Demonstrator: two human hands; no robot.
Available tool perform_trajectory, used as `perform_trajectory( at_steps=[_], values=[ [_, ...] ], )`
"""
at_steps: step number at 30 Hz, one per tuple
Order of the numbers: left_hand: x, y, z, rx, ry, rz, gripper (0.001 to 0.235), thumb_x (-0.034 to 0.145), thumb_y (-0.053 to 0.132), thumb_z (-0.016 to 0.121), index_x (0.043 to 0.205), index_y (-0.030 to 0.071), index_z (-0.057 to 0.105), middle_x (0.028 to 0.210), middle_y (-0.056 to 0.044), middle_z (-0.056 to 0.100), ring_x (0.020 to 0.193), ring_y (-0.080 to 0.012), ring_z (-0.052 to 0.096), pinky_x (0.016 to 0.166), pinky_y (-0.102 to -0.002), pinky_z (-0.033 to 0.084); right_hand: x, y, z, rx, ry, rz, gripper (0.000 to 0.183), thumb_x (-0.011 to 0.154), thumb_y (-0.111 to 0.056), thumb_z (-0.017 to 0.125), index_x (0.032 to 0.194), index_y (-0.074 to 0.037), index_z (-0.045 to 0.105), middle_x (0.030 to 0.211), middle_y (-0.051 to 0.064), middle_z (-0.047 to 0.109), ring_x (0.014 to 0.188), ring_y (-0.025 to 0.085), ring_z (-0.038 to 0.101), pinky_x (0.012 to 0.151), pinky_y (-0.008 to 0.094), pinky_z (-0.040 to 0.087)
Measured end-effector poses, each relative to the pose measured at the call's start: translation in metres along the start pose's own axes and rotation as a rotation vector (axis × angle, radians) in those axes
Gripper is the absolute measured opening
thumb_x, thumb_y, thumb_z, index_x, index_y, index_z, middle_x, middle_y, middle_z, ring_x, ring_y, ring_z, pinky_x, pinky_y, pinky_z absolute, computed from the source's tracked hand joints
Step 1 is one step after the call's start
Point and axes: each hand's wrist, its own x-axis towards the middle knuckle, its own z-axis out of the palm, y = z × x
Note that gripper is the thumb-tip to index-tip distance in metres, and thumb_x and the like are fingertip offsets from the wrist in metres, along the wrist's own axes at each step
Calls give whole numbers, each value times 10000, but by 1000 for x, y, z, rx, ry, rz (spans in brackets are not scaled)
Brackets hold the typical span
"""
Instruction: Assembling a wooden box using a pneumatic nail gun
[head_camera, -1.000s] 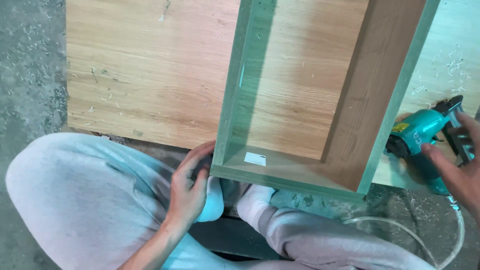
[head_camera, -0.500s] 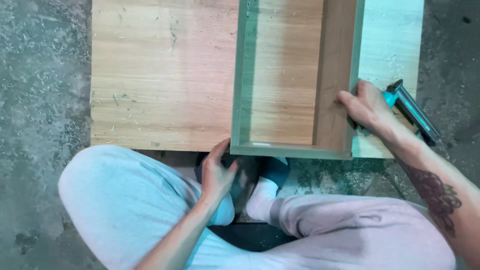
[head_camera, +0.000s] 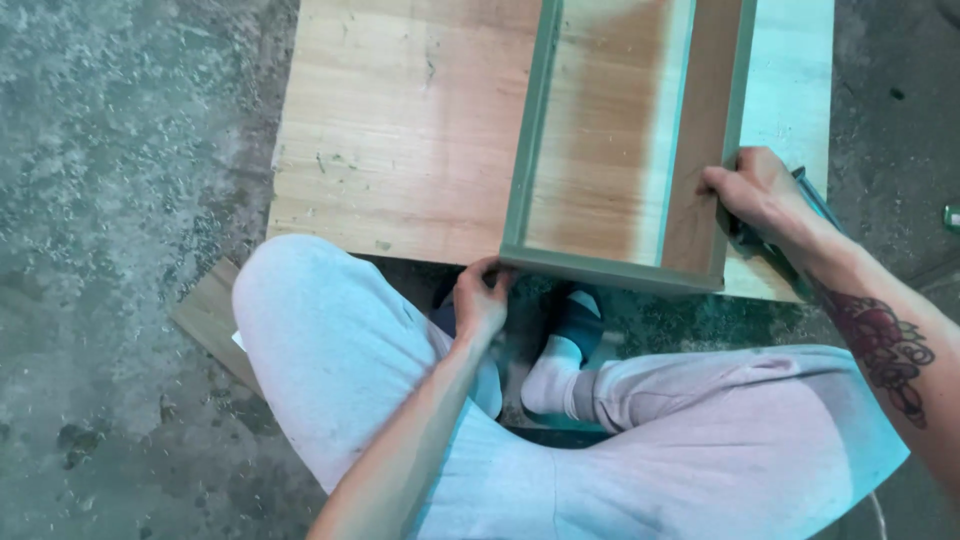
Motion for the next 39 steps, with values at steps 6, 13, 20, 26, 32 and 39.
perform_trajectory(
  at_steps=[6,13,20,26,32,39],
  values=[
    [-8,11,-17,168,-67,-159,381,859,90,705,1234,147,745,1174,-129,747,1180,-346,673,1004,-446,552,0,19,29,-169,53,84,506,792,-350,581,433,5,618,422,184,553,414,352,561,517,411,459],
    [-14,55,-49,240,-22,-156,489,871,25,651,1359,52,652,1263,-208,696,1218,-418,630,1067,-509,505,-21,23,74,10,126,130,424,748,-303,614,441,-13,578,349,145,498,390,340,600,538,411,449],
    [-1,25,-55,177,38,-114,474,929,29,578,1398,93,594,1290,-227,668,1259,-441,598,1072,-537,495,-32,25,99,136,150,180,288,731,-259,646,707,28,650,437,170,570,401,345,643,570,439,528],
    [19,-1,-65,68,188,-20,437,951,-12,565,1387,13,545,1280,-276,616,1244,-478,589,1065,-527,503,-48,-4,117,85,151,192,394,755,-292,660,887,74,720,693,238,700,706,402,738,778,505,549],
    [-17,60,-74,-120,210,-239,551,1062,219,510,1554,29,351,1525,-282,446,1406,-413,464,1151,-482,432,-57,-42,147,210,95,164,367,793,-276,615,824,82,685,520,192,642,429,323,686,680,425,573],
    [-84,109,-56,-20,208,75,1013,779,174,873,1578,-53,293,1584,-328,327,1452,-481,367,1191,-512,341,-32,-81,203,522,-73,155,543,928,-300,613,1178,165,488,596,257,683,483,337,731,634,401,629]
  ],
)
